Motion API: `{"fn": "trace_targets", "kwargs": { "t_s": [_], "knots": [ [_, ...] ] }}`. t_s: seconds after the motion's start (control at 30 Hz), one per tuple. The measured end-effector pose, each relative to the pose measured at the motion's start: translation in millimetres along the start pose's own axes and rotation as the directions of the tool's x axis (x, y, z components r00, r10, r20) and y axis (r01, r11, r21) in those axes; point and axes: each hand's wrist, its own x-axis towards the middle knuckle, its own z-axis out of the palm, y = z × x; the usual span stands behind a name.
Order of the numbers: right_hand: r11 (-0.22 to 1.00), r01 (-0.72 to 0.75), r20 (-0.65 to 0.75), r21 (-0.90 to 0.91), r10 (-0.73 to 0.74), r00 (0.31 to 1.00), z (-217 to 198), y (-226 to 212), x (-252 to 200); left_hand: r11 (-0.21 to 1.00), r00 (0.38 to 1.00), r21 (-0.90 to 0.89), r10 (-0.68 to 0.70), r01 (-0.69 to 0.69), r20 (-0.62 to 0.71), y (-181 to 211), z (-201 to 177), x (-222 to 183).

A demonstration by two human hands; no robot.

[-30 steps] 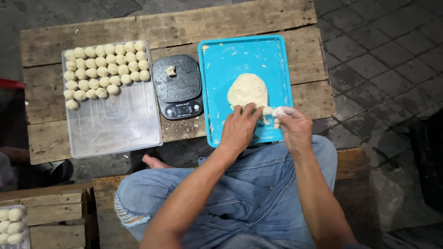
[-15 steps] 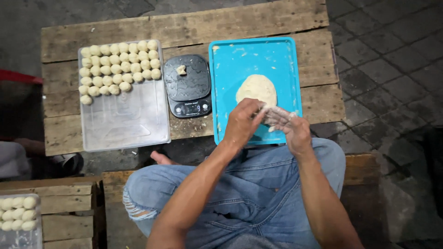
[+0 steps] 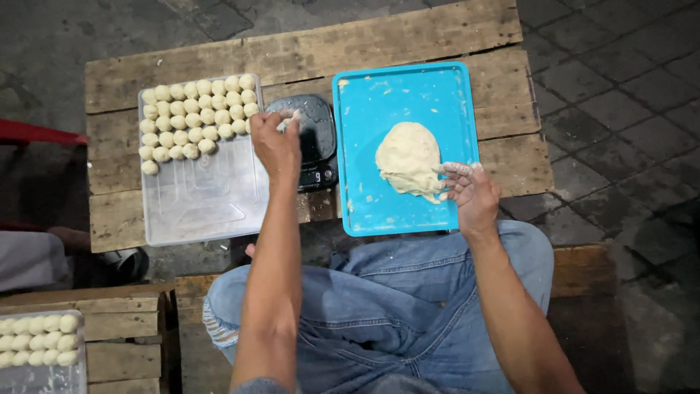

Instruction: Weighing small portions of dough on a digital scale and rolling them into uniform balls by hand.

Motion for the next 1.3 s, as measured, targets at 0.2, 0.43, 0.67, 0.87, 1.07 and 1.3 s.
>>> {"fn": "trace_targets", "kwargs": {
  "t_s": [0.2, 0.43, 0.67, 0.87, 1.07, 1.3],
  "knots": [
    [0.997, 0.071, -0.123, 0.015, -0.068, 0.99, 14, -5, -6, 0.968, 0.999, 0.249, 0.035, -0.025, -0.033, -25, 3, 0],
    [0.993, 0.116, -0.15, -0.034, -0.12, 0.981, 14, -3, -4, 0.967, 0.989, 0.209, 0.144, -0.149, 0.041, -18, -10, 4],
    [0.992, 0.112, -0.217, -0.049, -0.12, 0.969, 5, 6, 8, 0.962, 0.91, -0.266, -0.155, 0.052, -0.384, 93, -67, 16],
    [0.989, 0.131, -0.237, -0.07, -0.144, 0.961, -8, 23, 19, 0.851, 0.803, -0.525, -0.329, 0.024, -0.497, 76, -82, 22],
    [0.974, 0.182, -0.282, -0.132, -0.213, 0.935, -3, 24, 21, 0.761, 0.843, -0.648, -0.32, -0.043, -0.432, 129, -89, 14],
    [0.378, 0.12, -0.107, -0.918, -0.528, 0.843, 7, 3, -9, 0.935, 0.993, -0.349, 0.022, -0.06, -0.113, 123, -61, -7]
  ]
}}
